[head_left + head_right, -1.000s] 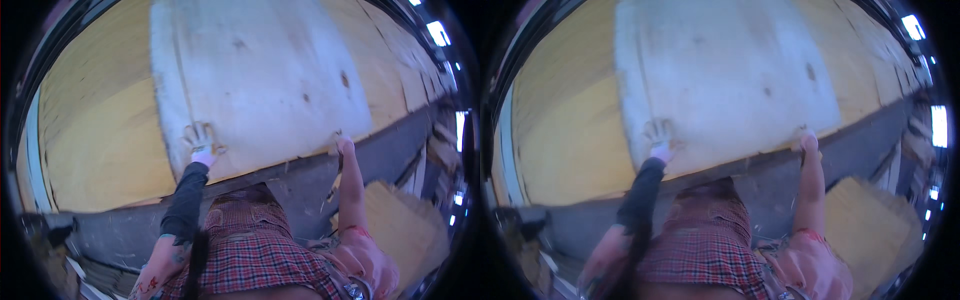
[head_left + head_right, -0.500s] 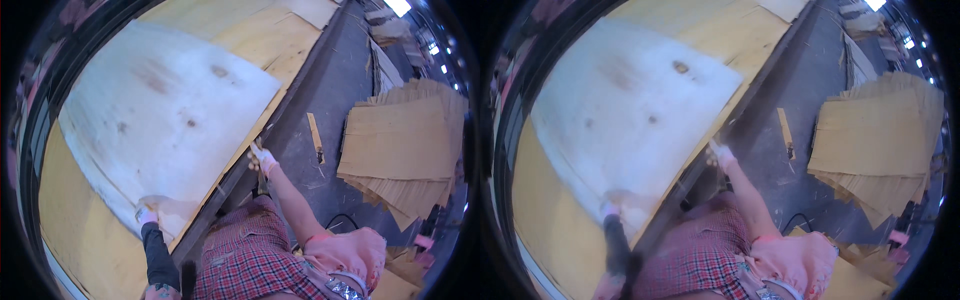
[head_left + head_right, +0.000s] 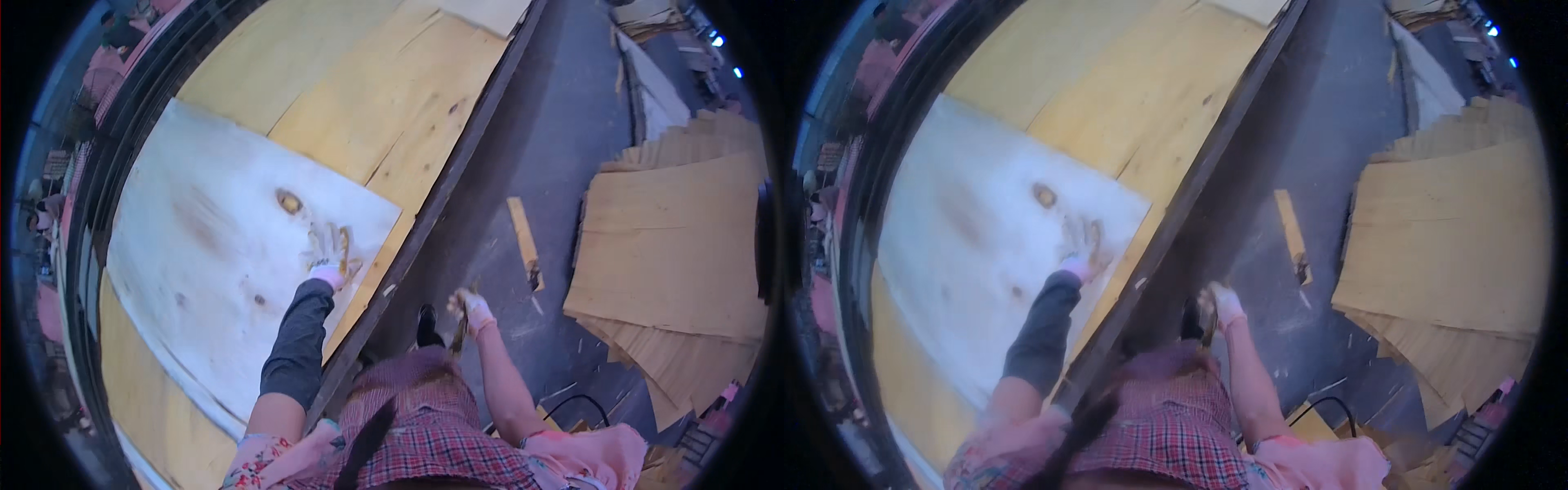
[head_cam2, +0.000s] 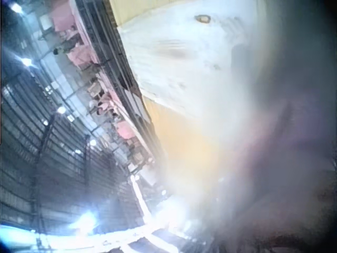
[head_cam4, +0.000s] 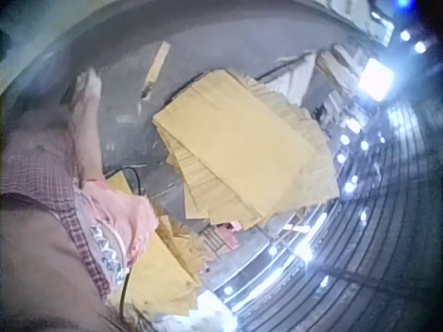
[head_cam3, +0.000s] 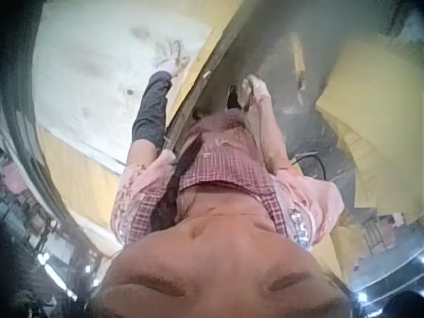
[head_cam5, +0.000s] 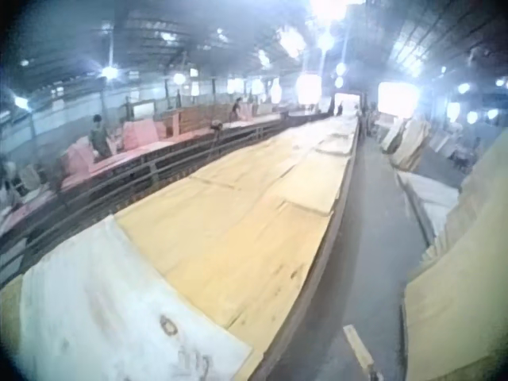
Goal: The person assembles large plywood sheets on a long production table by hand, fitting the edges together, picking up thin wooden strips and smaller sheets from nearby stacks, and laying them onto the table surface.
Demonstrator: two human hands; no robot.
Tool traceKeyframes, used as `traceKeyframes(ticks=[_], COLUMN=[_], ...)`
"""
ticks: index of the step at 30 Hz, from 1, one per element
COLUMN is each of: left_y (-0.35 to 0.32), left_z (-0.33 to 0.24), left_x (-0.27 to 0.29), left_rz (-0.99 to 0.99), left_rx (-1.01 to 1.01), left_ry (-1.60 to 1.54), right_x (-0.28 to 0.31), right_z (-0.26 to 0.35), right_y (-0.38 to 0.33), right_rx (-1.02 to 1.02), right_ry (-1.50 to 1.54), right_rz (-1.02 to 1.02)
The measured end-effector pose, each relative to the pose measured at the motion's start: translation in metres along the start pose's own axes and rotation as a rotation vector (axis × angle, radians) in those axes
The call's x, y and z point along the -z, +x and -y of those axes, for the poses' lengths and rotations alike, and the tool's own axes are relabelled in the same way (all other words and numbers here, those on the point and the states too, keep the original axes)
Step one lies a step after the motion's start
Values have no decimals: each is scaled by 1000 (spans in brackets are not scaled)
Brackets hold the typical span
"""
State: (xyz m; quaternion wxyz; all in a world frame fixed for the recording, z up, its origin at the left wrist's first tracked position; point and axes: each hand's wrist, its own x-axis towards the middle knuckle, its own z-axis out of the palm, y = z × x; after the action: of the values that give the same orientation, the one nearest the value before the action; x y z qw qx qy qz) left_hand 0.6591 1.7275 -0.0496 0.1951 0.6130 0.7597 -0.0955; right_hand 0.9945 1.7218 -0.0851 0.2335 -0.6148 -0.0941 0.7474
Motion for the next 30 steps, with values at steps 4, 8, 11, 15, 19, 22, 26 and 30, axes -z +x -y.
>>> traceKeyframes(ticks=[4, 8, 11, 15, 19, 22, 26, 30], left_y=[0, 8, 6, 11, 16, 10, 4, 11], left_z=[5, 11, 1, -2, -12, 2, -4, 7], left_x=[14, 7, 26, 34, 44, 26, 36, 11], left_rz=[8, -21, 68, 107, 87, -14, -9, -44], left_rx=[-7, -29, 29, 35, 45, -48, -9, -4], left_ry=[-7, 34, 71, -21, -59, -86, -92, -51], right_x=[-92, -159, -179, -187, -170, -150, -154, -174], right_z=[25, 47, 60, 73, 80, 124, 162, 209], right_y=[3, 35, 42, 37, 61, 66, 60, 79], right_rx=[170, 226, 306, 388, 361, 115, 414, 630], right_ry=[-172, -318, -507, -610, -748, -1143, -675, -711], right_rz=[84, -7, -70, -108, -33, 229, -168, -218])
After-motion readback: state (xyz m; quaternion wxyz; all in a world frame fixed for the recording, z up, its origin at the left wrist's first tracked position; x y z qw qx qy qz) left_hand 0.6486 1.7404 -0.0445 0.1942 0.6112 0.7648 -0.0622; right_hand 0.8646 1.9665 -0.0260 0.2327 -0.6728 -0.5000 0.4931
